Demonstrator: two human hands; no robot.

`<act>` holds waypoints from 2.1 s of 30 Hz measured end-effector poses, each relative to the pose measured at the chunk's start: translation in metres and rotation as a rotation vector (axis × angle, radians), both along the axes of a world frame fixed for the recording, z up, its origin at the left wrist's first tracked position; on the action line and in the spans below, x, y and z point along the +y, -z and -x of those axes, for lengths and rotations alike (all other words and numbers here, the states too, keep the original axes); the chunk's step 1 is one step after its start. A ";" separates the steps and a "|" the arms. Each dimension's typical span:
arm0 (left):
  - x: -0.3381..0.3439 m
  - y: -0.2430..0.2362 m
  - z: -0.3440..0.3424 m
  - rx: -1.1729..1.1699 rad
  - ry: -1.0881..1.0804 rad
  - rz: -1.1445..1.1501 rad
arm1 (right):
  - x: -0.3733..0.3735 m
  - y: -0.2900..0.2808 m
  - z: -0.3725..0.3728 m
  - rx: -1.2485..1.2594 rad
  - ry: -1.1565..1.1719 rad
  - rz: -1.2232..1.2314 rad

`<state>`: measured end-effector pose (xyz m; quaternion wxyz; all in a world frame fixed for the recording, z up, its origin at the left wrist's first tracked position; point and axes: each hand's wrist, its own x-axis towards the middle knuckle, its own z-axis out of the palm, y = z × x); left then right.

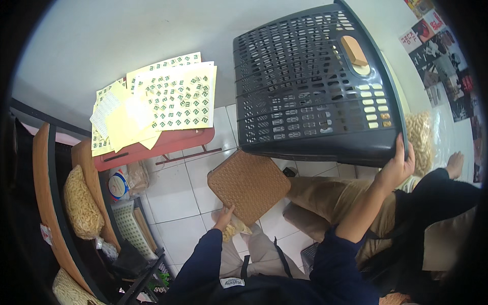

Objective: The person peels stickers from sheets, applies them to small bags of snack food, and then organizes the items by moving a crate and stool to tidy the workspace.

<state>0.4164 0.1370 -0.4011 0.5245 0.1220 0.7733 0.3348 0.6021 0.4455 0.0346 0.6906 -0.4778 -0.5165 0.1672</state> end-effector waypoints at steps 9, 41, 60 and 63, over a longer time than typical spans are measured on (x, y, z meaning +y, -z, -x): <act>0.081 -0.042 0.052 -0.126 0.536 -0.041 | -0.005 -0.051 0.013 -0.107 0.055 -0.079; -0.232 -0.085 0.195 -0.123 -0.626 0.010 | -0.095 -0.164 0.053 -0.480 0.187 -0.211; -0.092 -0.113 0.233 0.441 -0.146 -0.335 | -0.137 -0.236 0.010 -0.614 0.468 -0.343; -0.038 -0.153 0.230 0.438 -0.037 -0.443 | -0.145 -0.238 -0.001 -0.645 0.429 -0.402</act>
